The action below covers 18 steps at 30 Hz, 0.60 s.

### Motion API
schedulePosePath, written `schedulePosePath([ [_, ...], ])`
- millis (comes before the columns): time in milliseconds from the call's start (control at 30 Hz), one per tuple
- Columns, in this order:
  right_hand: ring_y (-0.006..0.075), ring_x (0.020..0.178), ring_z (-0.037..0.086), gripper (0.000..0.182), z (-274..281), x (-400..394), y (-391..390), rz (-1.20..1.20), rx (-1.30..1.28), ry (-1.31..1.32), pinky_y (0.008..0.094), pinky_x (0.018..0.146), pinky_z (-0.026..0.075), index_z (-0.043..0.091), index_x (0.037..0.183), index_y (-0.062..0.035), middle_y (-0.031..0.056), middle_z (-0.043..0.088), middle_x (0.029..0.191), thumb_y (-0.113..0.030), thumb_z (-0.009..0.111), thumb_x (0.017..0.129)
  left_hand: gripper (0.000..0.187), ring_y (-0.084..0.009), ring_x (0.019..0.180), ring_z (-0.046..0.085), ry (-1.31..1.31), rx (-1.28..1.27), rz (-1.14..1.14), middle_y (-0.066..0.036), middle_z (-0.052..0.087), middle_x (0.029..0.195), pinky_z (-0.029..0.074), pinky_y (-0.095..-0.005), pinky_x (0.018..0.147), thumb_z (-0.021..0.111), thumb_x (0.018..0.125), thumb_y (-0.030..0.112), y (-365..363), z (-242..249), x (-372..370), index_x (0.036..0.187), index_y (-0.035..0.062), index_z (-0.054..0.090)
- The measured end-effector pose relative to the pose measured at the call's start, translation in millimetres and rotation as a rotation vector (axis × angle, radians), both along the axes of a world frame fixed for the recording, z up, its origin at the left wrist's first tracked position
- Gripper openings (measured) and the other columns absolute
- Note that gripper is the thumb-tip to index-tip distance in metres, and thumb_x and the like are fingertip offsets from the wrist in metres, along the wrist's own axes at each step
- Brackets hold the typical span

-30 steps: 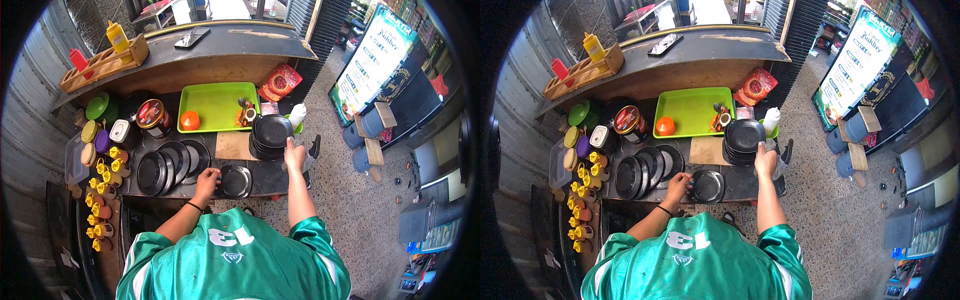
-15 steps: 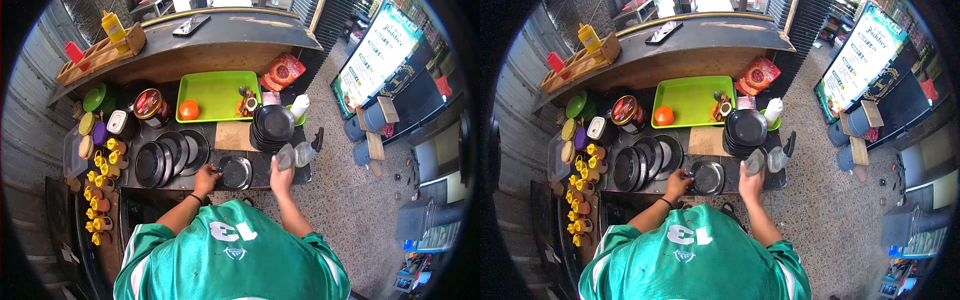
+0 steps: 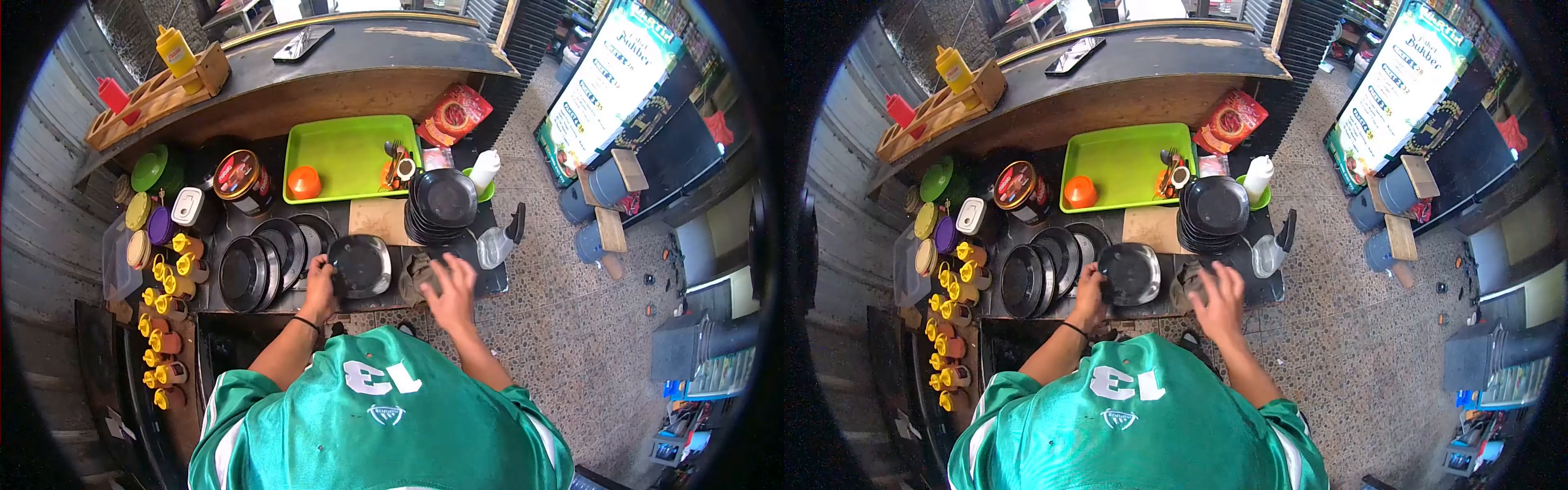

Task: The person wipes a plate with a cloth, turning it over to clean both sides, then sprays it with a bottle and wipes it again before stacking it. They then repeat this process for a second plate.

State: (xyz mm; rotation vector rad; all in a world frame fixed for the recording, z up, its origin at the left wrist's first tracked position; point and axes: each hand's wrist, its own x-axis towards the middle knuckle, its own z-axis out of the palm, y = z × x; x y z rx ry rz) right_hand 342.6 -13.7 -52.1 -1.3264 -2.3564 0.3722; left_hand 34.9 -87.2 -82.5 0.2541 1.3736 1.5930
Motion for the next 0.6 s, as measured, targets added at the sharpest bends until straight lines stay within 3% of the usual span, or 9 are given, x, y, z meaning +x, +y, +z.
schedulePosePath([
  [100, 0.0388, 0.137, 0.044, 0.079, 31.6, 10.0, 14.6, -0.374, 0.355, 0.367, 0.0579, 0.120, 0.033, 0.053, 0.151, -0.0062, 0.0179, 0.048, 0.152, -0.014, 0.089, 0.081, 0.043, -0.0350, 0.126, 0.066, -0.591, 0.051, 0.103, -0.012, 0.072, 0.132, 0.050, -0.0564, 0.114, 0.061, 0.094, 0.026, -8.6, 16.2, -16.1, 0.132, 0.0071, 0.066],
  [167, 0.0388, 0.140, 0.043, 0.091, 43.9, 23.9, 45.3, -0.542, 0.549, 0.495, 0.0555, 0.121, 0.033, 0.043, 0.157, -0.0046, 0.0209, 0.044, 0.156, -0.010, 0.092, 0.080, 0.049, -0.0371, 0.132, 0.064, -0.686, 0.204, 0.041, -0.016, 0.070, 0.141, 0.047, -0.0570, 0.118, 0.060, 0.095, 0.035, -17.0, 21.9, -25.0, 0.133, 0.0053, 0.068],
  [200, 0.0388, 0.140, 0.043, 0.091, 46.3, 28.5, 61.0, -0.546, 0.551, 0.492, 0.0555, 0.121, 0.033, 0.043, 0.157, -0.0046, 0.0209, 0.044, 0.156, -0.010, 0.092, 0.080, 0.060, -0.0377, 0.140, 0.061, -0.728, 0.239, 0.033, -0.020, 0.064, 0.151, 0.043, -0.0557, 0.122, 0.053, 0.099, 0.038, -17.5, 33.0, -24.4, 0.147, 0.0019, 0.061],
  [300, 0.0342, 0.137, 0.049, 0.096, 39.5, 42.5, 97.1, -0.521, 0.318, 0.730, 0.0505, 0.119, 0.040, 0.034, 0.163, -0.0064, 0.0183, 0.047, 0.156, -0.010, 0.090, 0.085, 0.061, -0.0377, 0.140, 0.061, -0.775, 0.284, -0.111, -0.020, 0.064, 0.152, 0.044, -0.0548, 0.121, 0.052, 0.100, 0.038, -19.2, 49.0, -22.1, 0.148, 0.0019, 0.060],
  [333, 0.0310, 0.135, 0.053, 0.094, 33.3, 48.0, 108.4, -0.428, 0.095, 0.875, 0.0472, 0.117, 0.044, 0.032, 0.164, -0.0063, 0.0169, 0.051, 0.153, -0.010, 0.088, 0.089, 0.067, -0.0422, 0.145, 0.055, -0.827, 0.285, -0.133, -0.021, 0.057, 0.159, 0.039, -0.0649, 0.124, 0.051, 0.100, 0.042, -17.3, 41.2, -23.9, 0.155, 0.0035, 0.053],
  [367, 0.0278, 0.133, 0.057, 0.092, 24.5, 52.1, 120.1, -0.325, -0.133, 1.007, 0.0439, 0.114, 0.048, 0.030, 0.166, -0.0063, 0.0156, 0.055, 0.150, -0.011, 0.085, 0.092, 0.067, -0.0422, 0.145, 0.055, -0.824, 0.298, -0.131, -0.021, 0.057, 0.159, 0.039, -0.0649, 0.124, 0.051, 0.100, 0.042, -15.7, 49.4, -20.9, 0.155, 0.0035, 0.053],
  [467, 0.0220, 0.121, 0.064, 0.057, 13.5, 53.6, 132.4, -0.320, -0.099, 1.000, 0.0376, 0.105, 0.052, 0.055, 0.151, -0.0049, 0.0101, 0.063, 0.138, -0.011, 0.078, 0.099, 0.077, -0.0519, 0.153, 0.041, -0.939, 0.409, -0.297, -0.023, 0.040, 0.169, 0.024, -0.0861, 0.120, 0.052, 0.100, 0.047, -13.5, 82.6, 0.3, 0.165, 0.0083, 0.040],
  [533, 0.0240, 0.115, 0.066, 0.024, 18.9, 50.5, 127.1, -0.415, 0.054, 0.814, 0.0387, 0.102, 0.052, 0.074, 0.118, -0.0003, 0.0114, 0.068, 0.123, -0.018, 0.074, 0.103, 0.077, -0.0514, 0.153, 0.041, -0.936, 0.418, -0.302, -0.023, 0.040, 0.169, 0.026, -0.0851, 0.120, 0.052, 0.100, 0.047, -13.5, 92.1, 3.7, 0.165, 0.0083, 0.039],
  [600, 0.0281, 0.114, 0.066, 0.022, 30.8, 46.6, 110.4, -0.315, 0.163, 0.673, 0.0402, 0.102, 0.051, 0.074, 0.114, -0.0004, 0.0132, 0.066, 0.123, -0.018, 0.074, 0.101, 0.078, -0.0508, 0.153, 0.041, -0.883, 0.431, -0.338, -0.024, 0.041, 0.169, 0.029, -0.0843, 0.119, 0.052, 0.103, 0.051, -12.5, 92.5, 3.9, 0.167, 0.0082, 0.036],
])
